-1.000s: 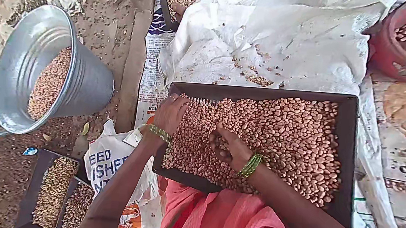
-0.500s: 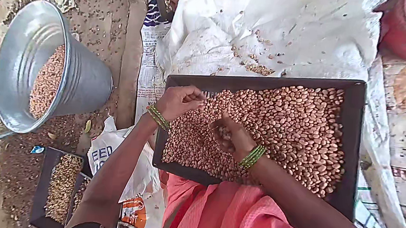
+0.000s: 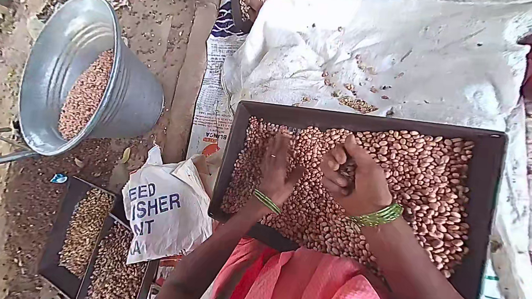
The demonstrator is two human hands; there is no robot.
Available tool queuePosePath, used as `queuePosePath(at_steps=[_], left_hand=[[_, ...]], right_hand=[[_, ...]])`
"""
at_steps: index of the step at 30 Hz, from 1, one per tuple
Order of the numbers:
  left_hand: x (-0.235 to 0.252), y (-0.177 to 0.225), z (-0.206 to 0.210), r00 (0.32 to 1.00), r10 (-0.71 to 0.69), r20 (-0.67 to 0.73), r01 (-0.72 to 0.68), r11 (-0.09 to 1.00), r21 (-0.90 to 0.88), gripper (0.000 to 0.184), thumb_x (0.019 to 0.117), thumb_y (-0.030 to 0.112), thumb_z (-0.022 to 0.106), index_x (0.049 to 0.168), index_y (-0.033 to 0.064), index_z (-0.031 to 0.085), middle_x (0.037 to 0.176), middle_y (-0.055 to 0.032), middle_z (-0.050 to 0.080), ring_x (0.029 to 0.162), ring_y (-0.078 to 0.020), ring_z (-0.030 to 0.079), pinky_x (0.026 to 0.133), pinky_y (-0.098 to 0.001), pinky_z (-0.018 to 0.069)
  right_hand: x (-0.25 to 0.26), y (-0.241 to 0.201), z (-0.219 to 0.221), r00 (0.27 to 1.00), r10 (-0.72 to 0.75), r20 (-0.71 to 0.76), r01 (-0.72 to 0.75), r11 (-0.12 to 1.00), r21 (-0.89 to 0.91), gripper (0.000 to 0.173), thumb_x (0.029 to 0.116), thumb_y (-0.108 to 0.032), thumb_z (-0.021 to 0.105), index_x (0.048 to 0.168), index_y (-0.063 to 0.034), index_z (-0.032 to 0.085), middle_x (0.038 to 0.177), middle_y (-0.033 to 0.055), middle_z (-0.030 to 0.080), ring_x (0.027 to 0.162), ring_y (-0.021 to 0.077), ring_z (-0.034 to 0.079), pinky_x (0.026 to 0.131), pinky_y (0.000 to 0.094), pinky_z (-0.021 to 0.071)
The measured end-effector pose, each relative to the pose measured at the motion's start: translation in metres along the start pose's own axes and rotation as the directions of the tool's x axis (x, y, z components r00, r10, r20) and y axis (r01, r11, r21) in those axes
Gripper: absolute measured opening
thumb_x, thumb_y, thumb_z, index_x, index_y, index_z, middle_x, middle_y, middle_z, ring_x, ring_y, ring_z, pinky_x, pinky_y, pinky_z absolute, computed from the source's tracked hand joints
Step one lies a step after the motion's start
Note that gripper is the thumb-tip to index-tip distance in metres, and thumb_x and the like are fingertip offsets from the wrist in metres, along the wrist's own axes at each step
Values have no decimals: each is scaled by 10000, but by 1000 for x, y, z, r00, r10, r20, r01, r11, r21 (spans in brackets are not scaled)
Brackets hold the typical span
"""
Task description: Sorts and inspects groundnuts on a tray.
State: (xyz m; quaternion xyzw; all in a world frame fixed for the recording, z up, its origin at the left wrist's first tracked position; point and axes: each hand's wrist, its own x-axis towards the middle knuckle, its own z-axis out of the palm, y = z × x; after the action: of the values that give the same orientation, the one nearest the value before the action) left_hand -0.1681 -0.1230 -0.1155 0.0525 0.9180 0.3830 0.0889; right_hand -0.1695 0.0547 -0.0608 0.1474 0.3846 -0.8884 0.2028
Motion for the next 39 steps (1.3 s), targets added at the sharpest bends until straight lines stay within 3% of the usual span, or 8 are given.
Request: queuePosePath(at_steps=[5,9,13,18,23,29,33,39], left_hand=[[-15,16,-16,985,160,67,-148,976,-160,508,1002,200,589,1478,33,531,1653,-170,328,1536,-306,306,1221,-536,300],[5,-10,-63,990,76,-121,-85,994,-71,439,1030,123,528,1461,37,538,1638,-133,365,1478,-242,414,1174,-429,405],[24,-28,-69,991,40,-125,-52,994,-91,421,1043,99,523,1458,31,532,1632,-125,375,1479,-230,410,1196,-402,368],[33,-7,-49,970,242,16,-243,968,70,255,1032,79,556,1239,5,686,1263,-167,678,1132,-250,675,987,-392,545],[36,14,-21,968,226,106,-241,958,157,352,1023,135,600,1368,64,624,1390,-174,603,1266,-339,591,1072,-497,474],[46,34,9,907,415,63,-418,875,243,214,1015,187,613,1125,70,755,1111,-174,697,1094,-360,650,964,-522,500],[62,54,14,933,243,264,-338,843,419,267,1033,213,598,1178,32,731,1205,-221,676,1191,-401,622,1055,-533,458],[71,57,-4,949,211,233,-283,896,343,232,1001,196,622,1115,30,737,1123,-201,681,1048,-356,671,957,-536,523]], right_hand=[[0,-9,-7,991,-115,64,115,993,8,562,1124,-426,206,667,-239,474,582,-102,486,415,-14,343,394,129,295],[1,-19,-12,984,-168,60,166,986,31,583,1129,-422,189,648,-237,463,562,-97,477,416,-3,358,390,139,297],[2,-23,-17,978,-205,34,204,978,29,574,1126,-458,210,646,-241,438,555,-100,441,420,2,340,393,146,283],[0,-29,-18,971,-236,-48,237,971,17,567,1127,-460,219,645,-230,411,524,-90,400,401,14,324,382,156,283],[0,-35,-20,959,-273,-76,274,962,12,566,1131,-441,221,648,-220,416,530,-87,407,394,9,318,372,146,276],[1,-42,-28,943,-322,-90,325,946,23,567,1131,-444,203,650,-220,403,529,-81,402,402,27,325,382,165,285],[0,-43,-28,941,-330,-74,333,943,32,566,1132,-439,204,651,-219,407,529,-79,409,396,23,326,376,161,280],[0,-45,-29,952,-238,-194,233,971,-52,544,1132,-434,264,660,-200,400,527,-63,396,391,30,306,373,168,266]])
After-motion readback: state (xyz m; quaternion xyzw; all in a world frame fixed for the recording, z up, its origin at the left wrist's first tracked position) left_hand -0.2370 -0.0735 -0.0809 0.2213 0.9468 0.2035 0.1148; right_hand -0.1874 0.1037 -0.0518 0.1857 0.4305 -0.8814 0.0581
